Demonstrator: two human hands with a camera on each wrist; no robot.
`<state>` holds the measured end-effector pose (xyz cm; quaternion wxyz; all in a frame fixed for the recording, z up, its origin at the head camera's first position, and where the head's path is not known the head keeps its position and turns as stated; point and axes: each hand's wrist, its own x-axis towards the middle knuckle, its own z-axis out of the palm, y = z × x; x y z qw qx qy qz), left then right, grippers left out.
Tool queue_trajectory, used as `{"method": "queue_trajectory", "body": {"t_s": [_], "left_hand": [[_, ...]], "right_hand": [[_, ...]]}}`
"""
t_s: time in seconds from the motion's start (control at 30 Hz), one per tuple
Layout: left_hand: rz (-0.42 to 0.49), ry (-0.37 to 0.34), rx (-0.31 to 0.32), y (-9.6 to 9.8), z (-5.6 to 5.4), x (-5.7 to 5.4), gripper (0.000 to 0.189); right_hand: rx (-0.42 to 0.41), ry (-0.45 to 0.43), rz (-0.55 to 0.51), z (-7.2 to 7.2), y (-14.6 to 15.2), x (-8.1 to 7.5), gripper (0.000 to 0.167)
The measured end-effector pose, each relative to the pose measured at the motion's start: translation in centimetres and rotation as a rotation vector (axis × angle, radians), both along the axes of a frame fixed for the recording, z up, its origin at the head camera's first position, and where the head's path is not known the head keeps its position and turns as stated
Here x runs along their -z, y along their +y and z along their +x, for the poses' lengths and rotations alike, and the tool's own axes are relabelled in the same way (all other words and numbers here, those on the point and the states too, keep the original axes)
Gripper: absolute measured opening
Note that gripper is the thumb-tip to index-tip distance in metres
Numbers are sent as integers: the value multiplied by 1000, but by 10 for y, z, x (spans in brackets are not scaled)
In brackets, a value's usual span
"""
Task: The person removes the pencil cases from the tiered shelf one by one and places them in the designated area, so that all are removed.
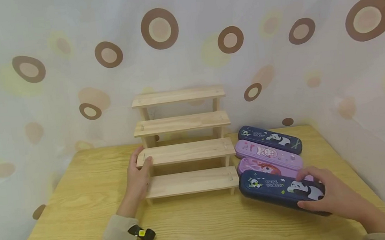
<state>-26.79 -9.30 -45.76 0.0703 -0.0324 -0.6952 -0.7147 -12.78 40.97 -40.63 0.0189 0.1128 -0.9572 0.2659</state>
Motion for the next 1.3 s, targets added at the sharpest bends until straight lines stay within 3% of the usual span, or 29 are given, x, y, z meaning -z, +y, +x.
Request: {"method": "queue_trajectory", "body": {"t_s": [0.1, 0.57, 0.83, 0.93, 1.27, 1.3], "left_hand": [[-5, -3, -8, -1, 0, 0, 53], [12, -12, 10, -5, 0, 0, 53], [-1, -46, 19, -4, 15, -25, 55], [5, -44, 24, -3, 18, -28, 56], [-2, -34, 29, -4, 17, -28, 56], [-1, -34, 29, -5, 14, -24, 56]], "right_hand": [[-10, 24, 15, 1, 4, 5, 54], [-28, -86, 31, -5, 4, 22, 54], [-26, -100, 56, -2, -2, 27, 57], [-19, -122, 50, 0, -4, 28, 58], [-12, -132, 34, 2, -6, 33, 62], [-18, -126, 36, 1, -6, 33, 61]]}}
